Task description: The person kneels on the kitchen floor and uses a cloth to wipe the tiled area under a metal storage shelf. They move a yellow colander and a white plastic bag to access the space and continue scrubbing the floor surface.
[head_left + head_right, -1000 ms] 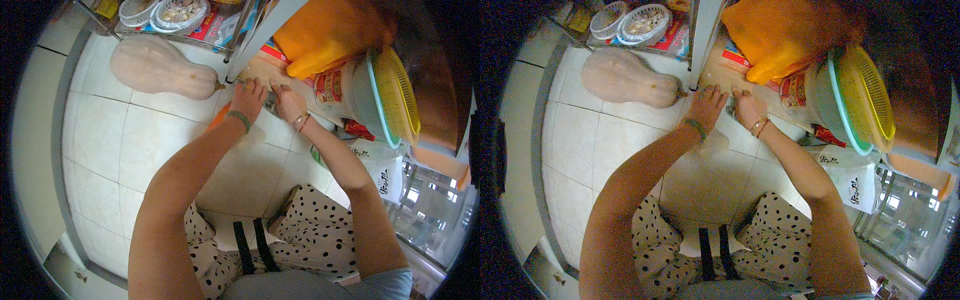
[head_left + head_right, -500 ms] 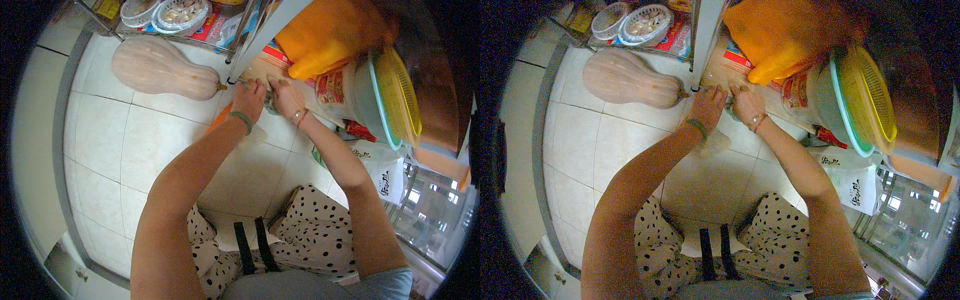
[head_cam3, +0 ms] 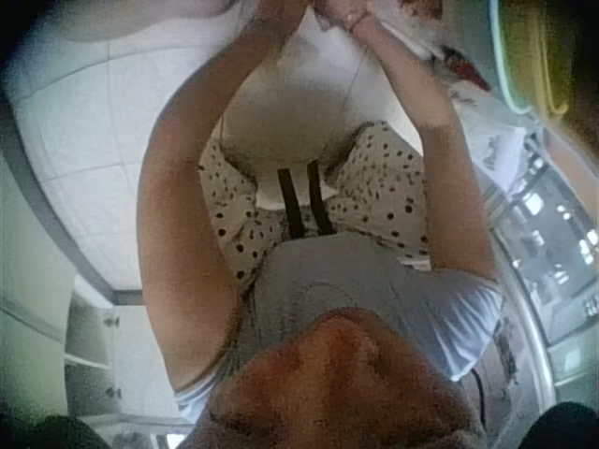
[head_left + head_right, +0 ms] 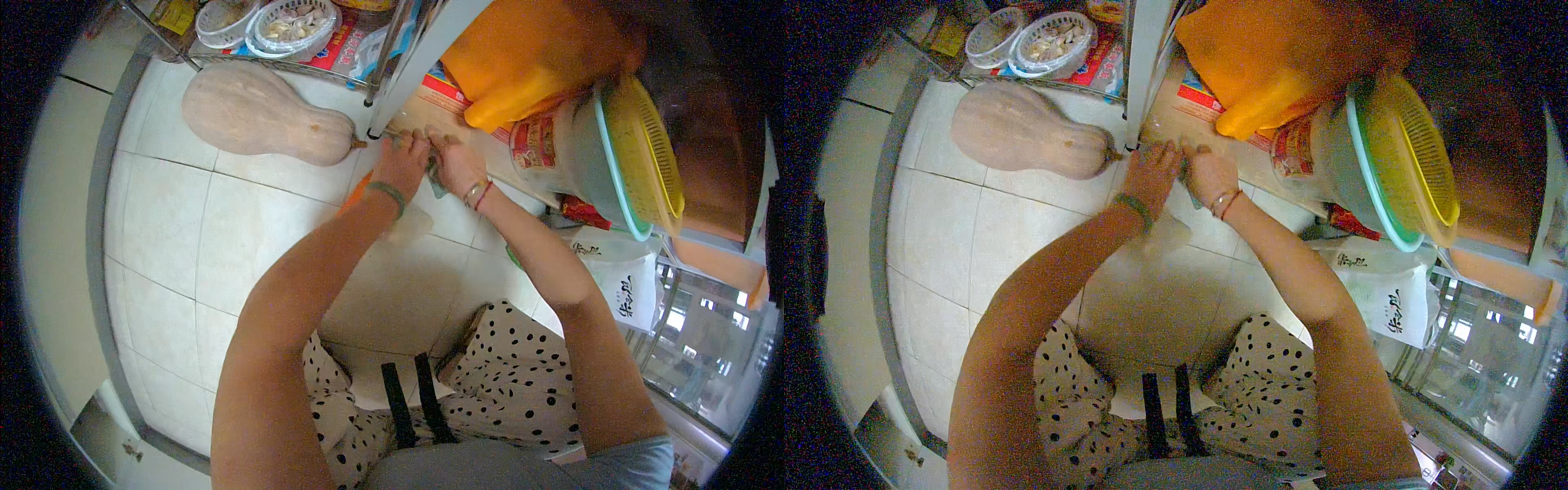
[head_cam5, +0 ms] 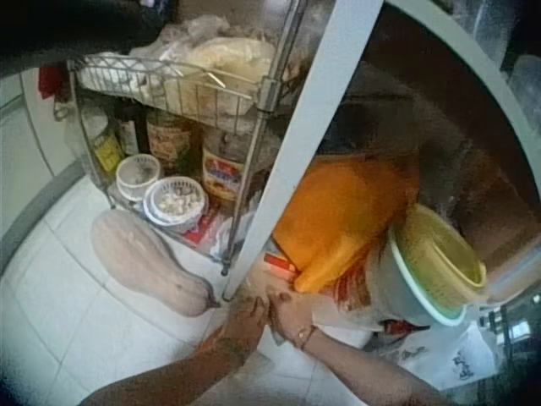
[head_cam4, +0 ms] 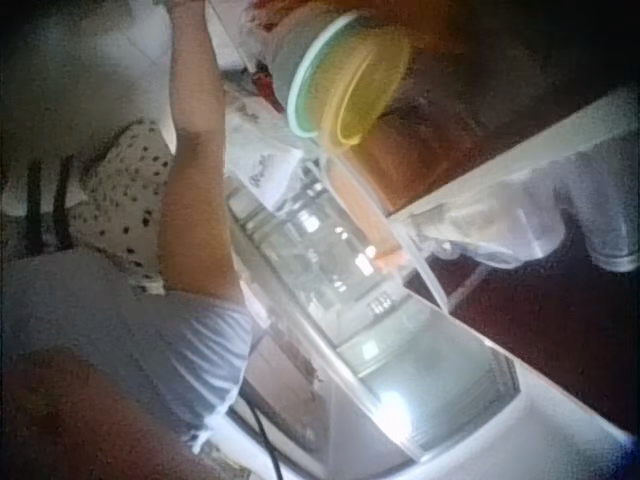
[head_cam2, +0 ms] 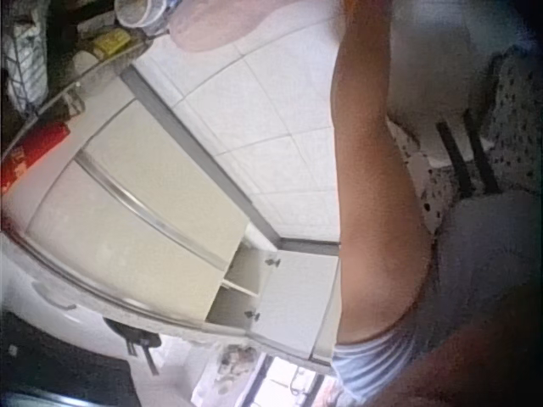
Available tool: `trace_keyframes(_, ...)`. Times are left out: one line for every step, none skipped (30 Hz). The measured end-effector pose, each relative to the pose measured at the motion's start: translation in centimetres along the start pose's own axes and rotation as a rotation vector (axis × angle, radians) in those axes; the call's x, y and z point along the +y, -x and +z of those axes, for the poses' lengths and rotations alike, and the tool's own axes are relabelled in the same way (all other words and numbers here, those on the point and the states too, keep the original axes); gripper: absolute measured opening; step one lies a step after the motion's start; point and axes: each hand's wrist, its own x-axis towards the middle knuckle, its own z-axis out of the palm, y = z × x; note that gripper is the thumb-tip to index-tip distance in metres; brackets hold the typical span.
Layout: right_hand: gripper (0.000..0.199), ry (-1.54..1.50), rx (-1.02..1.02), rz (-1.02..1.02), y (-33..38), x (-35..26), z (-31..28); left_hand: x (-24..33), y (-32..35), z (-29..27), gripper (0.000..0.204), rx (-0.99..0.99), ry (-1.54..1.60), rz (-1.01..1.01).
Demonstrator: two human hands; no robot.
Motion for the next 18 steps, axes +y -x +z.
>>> trace_keyframes(0.044, -0.034, -0.044, -0.009, 1.2, -0.1, -0.2, -0.1, 0.4, 0.1, 0.043, 0.022, -0.001, -0.001)
trace_keyframes(0.043, -0.124, -0.084, -0.012, 1.9, 0.4, -0.6, -0.3, 0.7, 0.2, 0.044, 0.061, 0.056, -0.006)
trace_keyframes(0.042, -0.216, -0.124, -0.015, 2.6, 1.2, -1.0, -0.6, 1.2, 0.3, 0.046, 0.098, 0.112, -0.011)
trace_keyframes(0.041, -0.309, -0.165, -0.020, 3.2, 2.1, -1.4, -0.6, 1.7, 0.3, 0.047, 0.135, 0.167, -0.016)
trace_keyframes(0.036, -0.448, -0.269, 0.055, 4.0, 3.5, -1.6, -0.1, 1.9, -0.6, 0.049, 0.098, 0.306, -0.002)
trace_keyframes(0.036, -0.618, -0.304, 0.078, 4.7, 4.6, -2.0, 0.4, 2.5, -1.6, 0.051, 0.050, 0.446, 0.012)
trace_keyframes(0.036, -0.788, -0.336, 0.101, 5.5, 5.8, -2.4, 1.1, 3.0, -2.4, 0.053, 0.001, 0.585, 0.026)
trace_keyframes(0.036, -0.965, -0.365, 0.102, 5.7, 5.8, -3.2, 1.5, 3.7, -2.2, 0.055, -0.060, 0.682, -0.002)
trace_keyframes(0.036, -1.133, -0.389, 0.146, 5.8, 5.1, -4.3, 1.9, 4.3, -1.6, 0.056, -0.116, 0.778, -0.036)
trace_keyframes(0.036, -1.214, -0.439, 0.208, 5.9, 4.6, -5.4, 2.1, 4.6, -1.0, 0.057, -0.173, 0.874, -0.071)
trace_keyframes(0.036, -1.293, -0.487, 0.274, 6.2, 4.4, -6.9, 2.0, 4.4, -1.4, 0.057, -0.242, 0.995, -0.065)
trace_keyframes(0.036, -1.367, -0.532, 0.350, 6.5, 4.5, -8.1, 2.1, 3.9, -2.1, 0.057, -0.313, 1.122, -0.051)
trace_keyframes(0.029, -1.311, -0.523, 0.403, 6.5, 4.7, -9.0, 1.9, 3.6, -2.8, 0.056, -0.382, 1.172, -0.074)
trace_keyframes(0.026, -1.328, -0.447, 0.431, 7.0, 5.6, -9.6, 2.1, 2.9, -4.1, 0.056, -0.447, 1.226, -0.083)
trace_keyframes(0.024, -1.342, -0.365, 0.467, 7.6, 7.1, -9.8, 1.9, 2.0, -7.2, 0.055, -0.512, 1.204, -0.117)
trace_keyframes(0.021, -1.363, -0.295, 0.486, 7.9, 8.1, -9.8, 1.4, 1.6, -9.1, 0.054, -0.573, 1.173, -0.171)
trace_keyframes(0.013, -1.389, -0.301, 0.461, 7.7, 9.3, -9.5, 0.8, 1.8, -8.8, 0.048, -0.463, 1.301, -0.213)
trace_keyframes(0.013, -1.419, -0.299, 0.445, 7.8, 9.4, -9.5, 0.1, 2.1, -7.6, 0.042, -0.353, 1.426, -0.258)
